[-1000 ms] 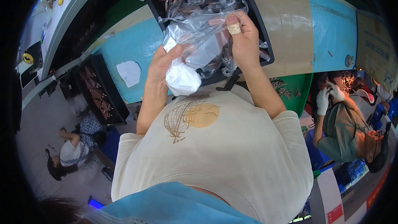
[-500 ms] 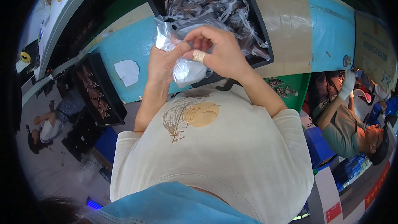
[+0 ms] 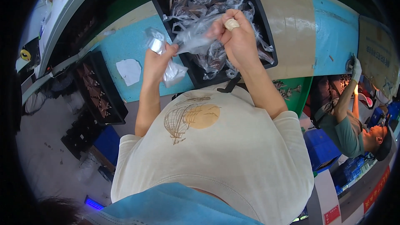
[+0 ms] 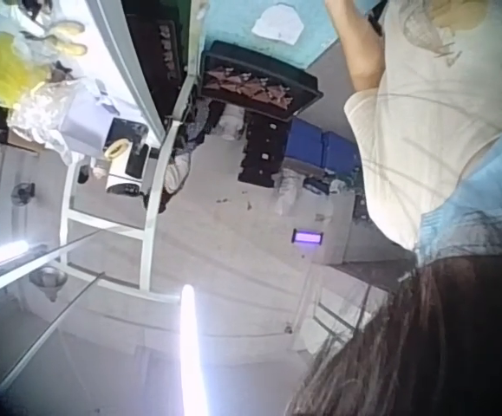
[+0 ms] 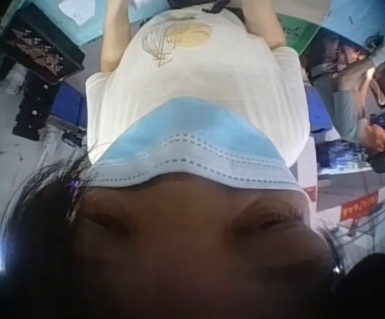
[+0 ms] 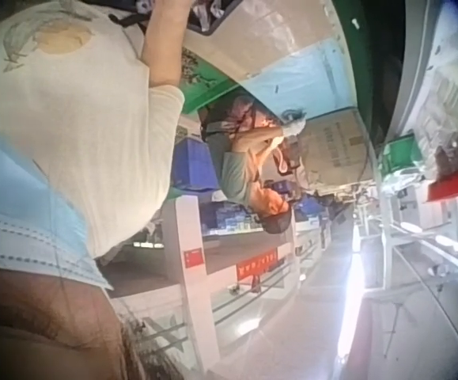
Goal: The person places small brown plastic or rubber components from a tray into individual plastic bags by hand.
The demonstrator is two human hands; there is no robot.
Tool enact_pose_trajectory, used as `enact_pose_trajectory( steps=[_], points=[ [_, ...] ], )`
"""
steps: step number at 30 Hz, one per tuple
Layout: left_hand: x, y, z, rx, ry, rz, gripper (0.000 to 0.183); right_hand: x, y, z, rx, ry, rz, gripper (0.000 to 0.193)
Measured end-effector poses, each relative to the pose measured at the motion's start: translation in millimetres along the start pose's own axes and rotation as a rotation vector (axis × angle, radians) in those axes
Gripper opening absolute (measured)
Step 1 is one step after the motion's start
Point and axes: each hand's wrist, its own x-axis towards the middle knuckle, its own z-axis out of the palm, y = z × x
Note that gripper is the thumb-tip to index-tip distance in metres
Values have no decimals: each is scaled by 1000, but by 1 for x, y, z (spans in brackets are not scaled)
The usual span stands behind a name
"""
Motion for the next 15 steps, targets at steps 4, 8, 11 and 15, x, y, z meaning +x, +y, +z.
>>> enact_pose_trajectory(
  steps=[4, 8, 11, 15],
  points=[
    [-7, 20, -2, -93, -36, 154, 36, 1, 8, -3, -152, 36, -57, 5],
    [-3, 44, 13, 11, -94, 535, 76, -2, 10, 4, -379, -28, -40, 13],
    [10, 32, 24, 307, -226, 301, 47, 0, 2, 14, -490, -221, 27, 20],
    [19, 18, 18, -73, -68, 188, 22, 31, -12, -21, -880, -203, 37, 29]
  ],
)
